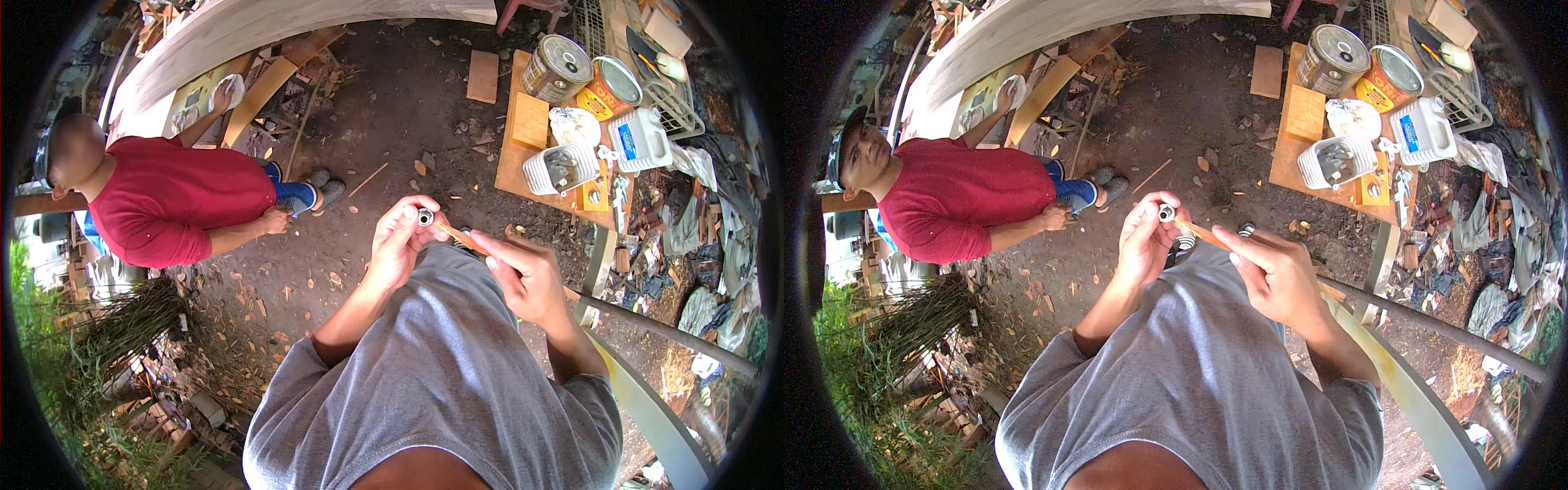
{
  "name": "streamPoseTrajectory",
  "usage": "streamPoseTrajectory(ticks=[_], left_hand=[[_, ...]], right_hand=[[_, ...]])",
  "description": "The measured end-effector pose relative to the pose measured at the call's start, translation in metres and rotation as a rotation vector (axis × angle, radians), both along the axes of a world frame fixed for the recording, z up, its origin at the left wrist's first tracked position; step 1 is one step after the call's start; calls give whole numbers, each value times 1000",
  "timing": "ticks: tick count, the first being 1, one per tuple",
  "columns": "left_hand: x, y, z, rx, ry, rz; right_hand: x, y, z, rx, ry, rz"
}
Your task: The person is assembling a small metal component onto a thin wooden stick.
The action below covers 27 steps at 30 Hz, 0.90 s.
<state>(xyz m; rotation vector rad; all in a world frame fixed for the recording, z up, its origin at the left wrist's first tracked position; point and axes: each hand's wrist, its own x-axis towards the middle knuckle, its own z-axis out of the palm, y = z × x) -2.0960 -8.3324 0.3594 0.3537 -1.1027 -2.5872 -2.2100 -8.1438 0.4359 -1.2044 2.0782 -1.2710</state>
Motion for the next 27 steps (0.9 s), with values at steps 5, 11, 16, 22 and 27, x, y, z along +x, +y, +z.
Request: streamPoseTrajectory(ticks=[5, 11, 16, 22, 27], left_hand=[[-1, 4, -6, 17, -38, -12], [-14, 9, -4, 59, -1, -92], [-42, 12, -3, 159, 46, -123], [-78, 11, 3, 532, 201, -268], [-97, 16, 16, 532, 239, -305]], right_hand=[[-5, 3, -4, -2, 20, -26], [-19, 8, 4, -27, -9, -107], [-25, 13, 1, -42, 2, -245], [-26, 30, -1, -42, -47, -321], [-23, 41, 7, -76, -31, -409]])
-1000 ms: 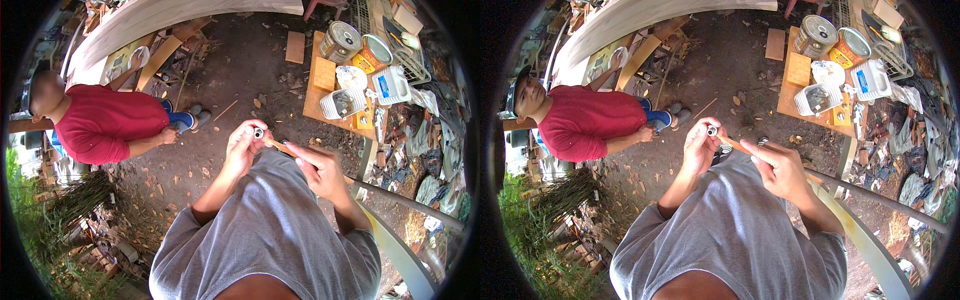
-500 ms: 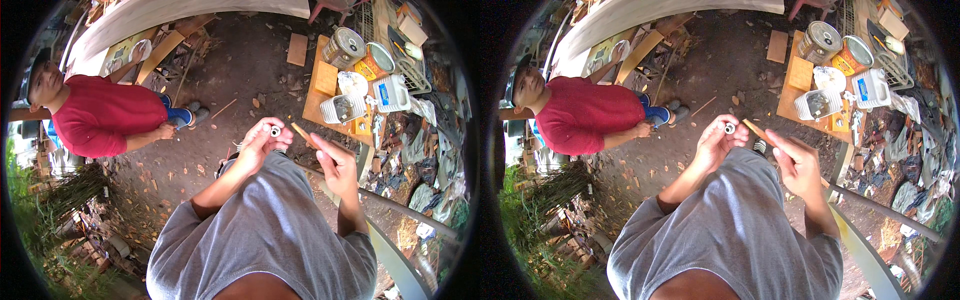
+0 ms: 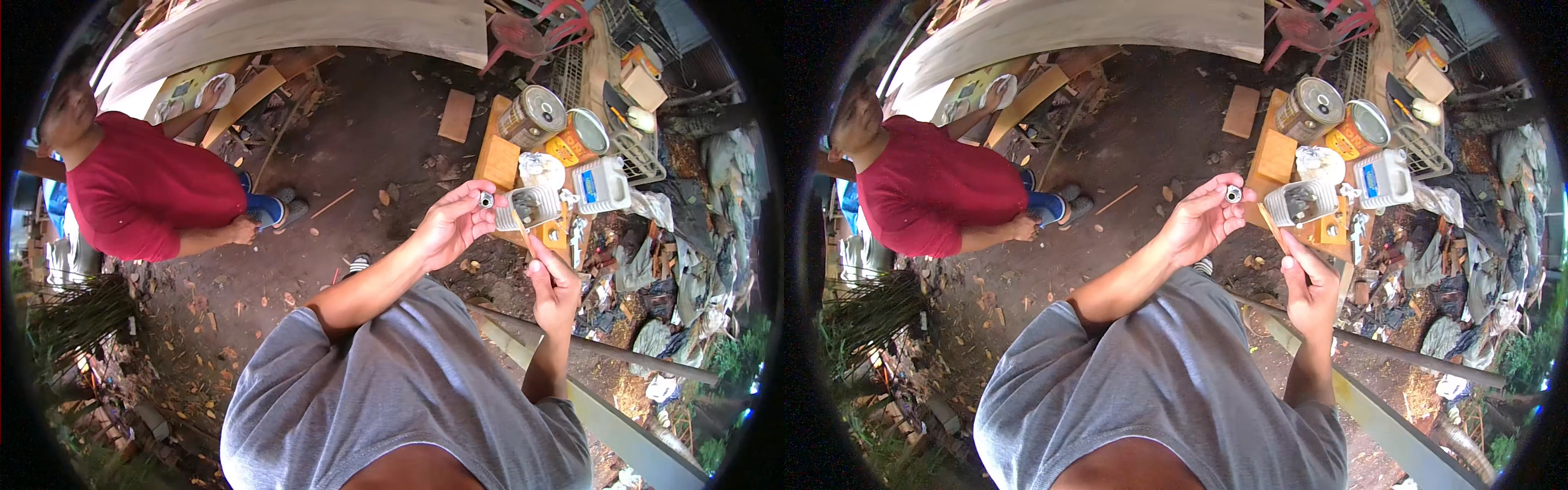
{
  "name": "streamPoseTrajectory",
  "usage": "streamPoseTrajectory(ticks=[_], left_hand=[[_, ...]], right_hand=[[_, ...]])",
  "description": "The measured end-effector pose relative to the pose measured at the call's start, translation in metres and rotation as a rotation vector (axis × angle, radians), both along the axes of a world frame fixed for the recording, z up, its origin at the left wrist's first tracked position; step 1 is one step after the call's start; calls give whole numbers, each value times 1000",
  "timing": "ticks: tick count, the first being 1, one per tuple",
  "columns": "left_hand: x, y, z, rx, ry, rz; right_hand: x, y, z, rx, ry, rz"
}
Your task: The person is assembling a small metal component onto a thin wooden stick.
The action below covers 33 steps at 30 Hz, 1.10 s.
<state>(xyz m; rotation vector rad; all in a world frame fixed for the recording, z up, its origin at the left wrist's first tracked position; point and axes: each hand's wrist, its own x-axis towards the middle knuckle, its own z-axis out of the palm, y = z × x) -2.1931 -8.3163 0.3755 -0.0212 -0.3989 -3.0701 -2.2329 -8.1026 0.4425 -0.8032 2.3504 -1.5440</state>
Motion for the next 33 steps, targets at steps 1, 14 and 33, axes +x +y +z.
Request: streamPoseTrajectory(ticks=[1, 14, 33], left_hand=[[-3, 1, 1, 4, 12, -2], [-28, 14, 18, 231, 47, -164], [-27, 20, 4, 166, 53, -170]], right_hand=[[1, 1, 2, -29, -13, -11], [8, 14, 17, -49, 38, -109], [15, 30, -18, -45, -101, -181]])
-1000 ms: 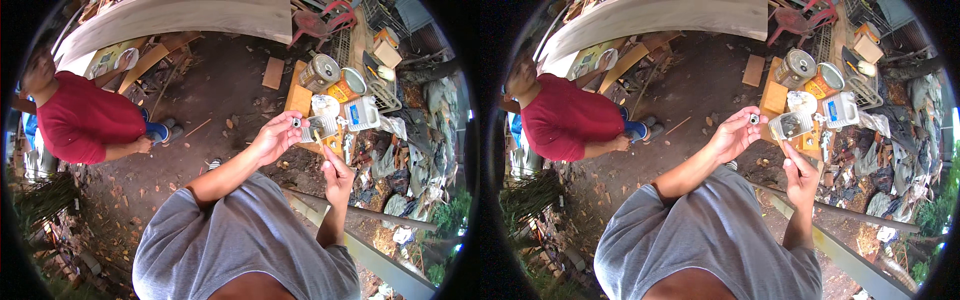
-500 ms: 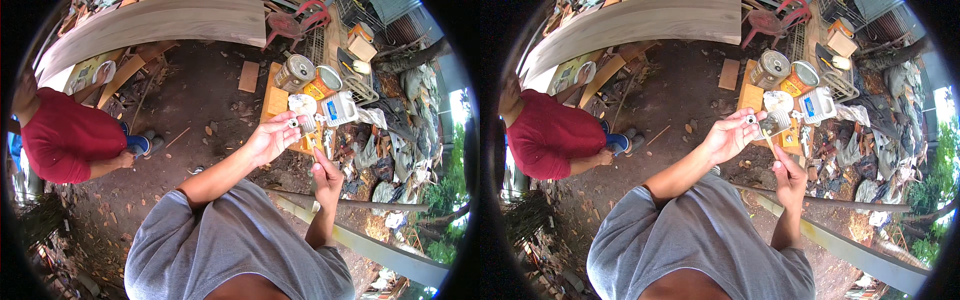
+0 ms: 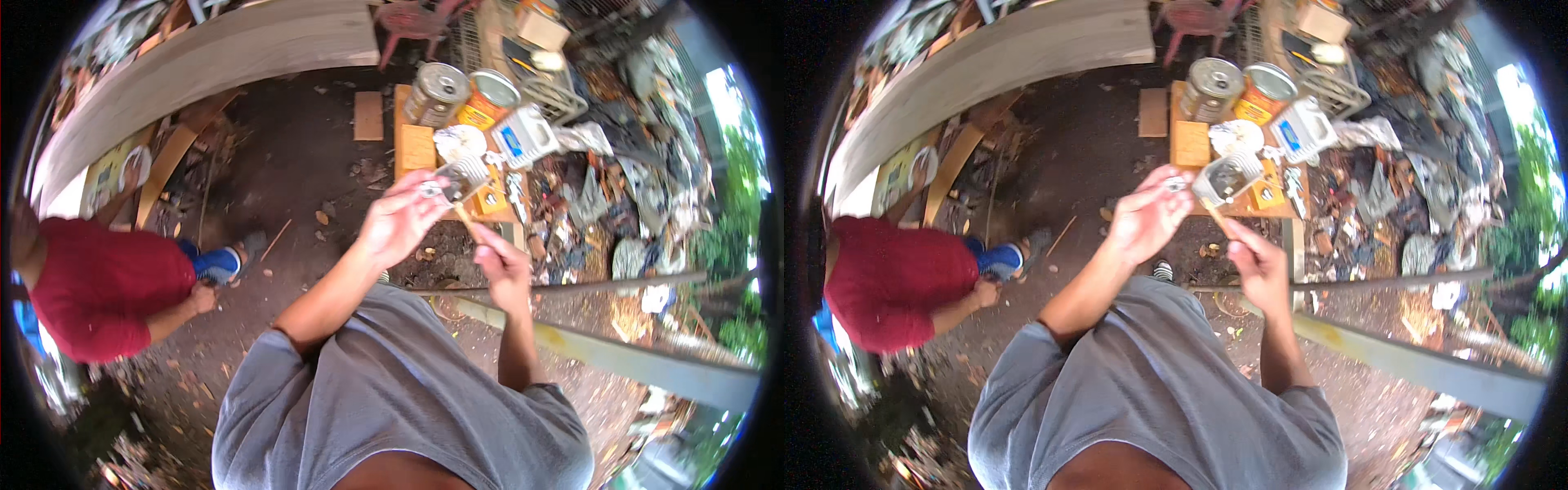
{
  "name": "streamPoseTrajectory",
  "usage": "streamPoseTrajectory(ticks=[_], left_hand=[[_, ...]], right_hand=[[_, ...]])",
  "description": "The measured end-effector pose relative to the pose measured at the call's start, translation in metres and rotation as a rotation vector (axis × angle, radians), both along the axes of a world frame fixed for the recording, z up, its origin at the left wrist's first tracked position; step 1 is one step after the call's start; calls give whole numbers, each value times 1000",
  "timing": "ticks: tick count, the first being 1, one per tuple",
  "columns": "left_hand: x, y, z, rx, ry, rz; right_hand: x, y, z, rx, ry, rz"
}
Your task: The person is assembling a small metal component onto a thin wooden stick.
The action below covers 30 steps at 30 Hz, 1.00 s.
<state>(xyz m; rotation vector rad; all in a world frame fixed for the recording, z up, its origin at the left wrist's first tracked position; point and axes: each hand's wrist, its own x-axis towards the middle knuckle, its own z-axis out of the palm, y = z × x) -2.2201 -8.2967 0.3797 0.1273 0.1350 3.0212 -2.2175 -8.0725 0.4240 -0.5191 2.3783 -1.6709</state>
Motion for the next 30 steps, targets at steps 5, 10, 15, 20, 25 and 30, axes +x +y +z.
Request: streamPoseTrajectory(ticks=[5, 10, 15, 20, 25, 30], left_hand=[[24, -15, -56, -106, -225, 4], [63, -32, -110, -221, -457, 25], [81, -29, -118, -240, -632, 46], [57, -5, -111, -253, -644, 52], [36, 12, -102, -401, -600, 44], [41, 20, -104, -447, -698, 126]], right_hand=[[4, 34, -141, 123, -145, -28], [46, 102, -308, 324, -273, -314], [57, 164, -381, 184, -604, -642], [-4, 172, -379, -88, -521, -740], [-81, 156, -321, -139, -447, -741], [-139, 143, -297, -296, -433, -776]])
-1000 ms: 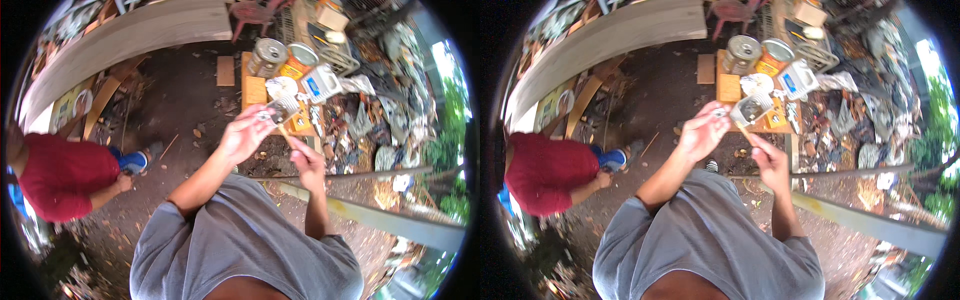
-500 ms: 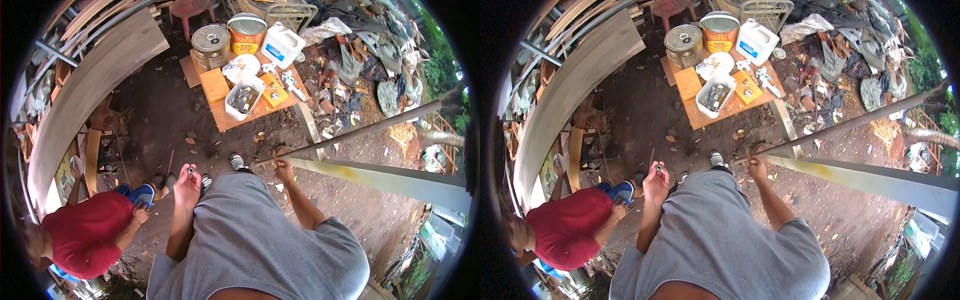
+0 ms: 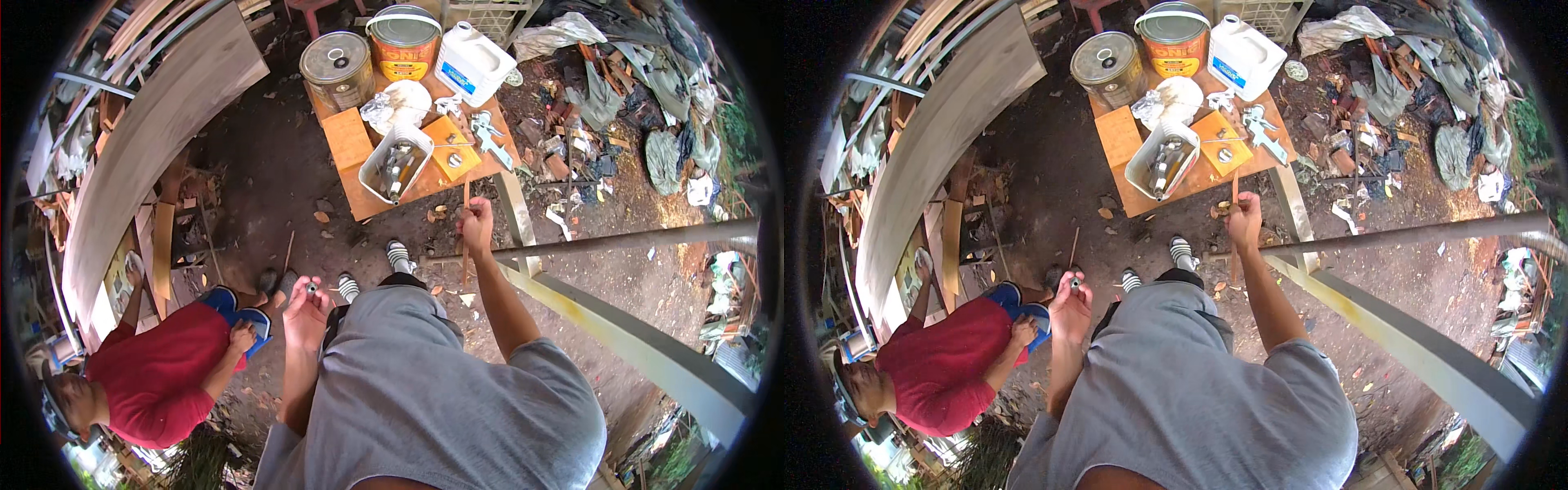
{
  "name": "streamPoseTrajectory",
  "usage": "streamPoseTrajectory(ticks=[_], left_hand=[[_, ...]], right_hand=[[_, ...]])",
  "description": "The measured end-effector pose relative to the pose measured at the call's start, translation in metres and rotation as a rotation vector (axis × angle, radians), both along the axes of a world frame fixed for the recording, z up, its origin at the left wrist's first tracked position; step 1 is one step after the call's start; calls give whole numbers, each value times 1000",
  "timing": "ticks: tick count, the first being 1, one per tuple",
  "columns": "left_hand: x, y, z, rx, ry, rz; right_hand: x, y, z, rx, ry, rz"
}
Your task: The person is assembling a small metal component onto a thin wooden stick.
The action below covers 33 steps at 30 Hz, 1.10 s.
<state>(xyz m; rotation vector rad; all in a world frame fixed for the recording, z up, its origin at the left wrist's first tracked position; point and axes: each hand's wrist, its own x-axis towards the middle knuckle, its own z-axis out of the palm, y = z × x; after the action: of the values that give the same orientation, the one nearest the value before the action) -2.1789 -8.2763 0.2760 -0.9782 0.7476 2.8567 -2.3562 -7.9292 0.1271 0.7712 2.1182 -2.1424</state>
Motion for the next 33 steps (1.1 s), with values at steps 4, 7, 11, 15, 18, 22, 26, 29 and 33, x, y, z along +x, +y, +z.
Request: streamPoseTrajectory(ticks=[4, 7, 11, 15, 18, 22, 26, 29, 33], left_hand=[[9, 10, -2, 0, -74, 80], [11, 18, -2, -4, -122, 124], [12, 25, -3, 6, -156, 162], [4, 30, 0, -24, -189, 167], [5, 30, 0, -19, -188, 186], [9, 31, -3, -2, -186, 213], [11, 34, -4, 3, -169, 213], [10, 35, -2, 1, -168, 216], [7, 34, -1, 7, -140, 202]], right_hand=[[-57, 25, -26, 62, 123, 19], [-113, 47, -48, 264, 179, 3], [-182, 57, -52, 514, 250, 175], [-224, 56, -32, 669, 195, 282], [-231, 47, -13, 773, 33, 365], [-227, 53, -19, 910, 1, 488], [-227, 61, -32, 883, -110, 600], [-226, 63, -37, 972, -98, 648], [-226, 74, -43, 896, -132, 661]])
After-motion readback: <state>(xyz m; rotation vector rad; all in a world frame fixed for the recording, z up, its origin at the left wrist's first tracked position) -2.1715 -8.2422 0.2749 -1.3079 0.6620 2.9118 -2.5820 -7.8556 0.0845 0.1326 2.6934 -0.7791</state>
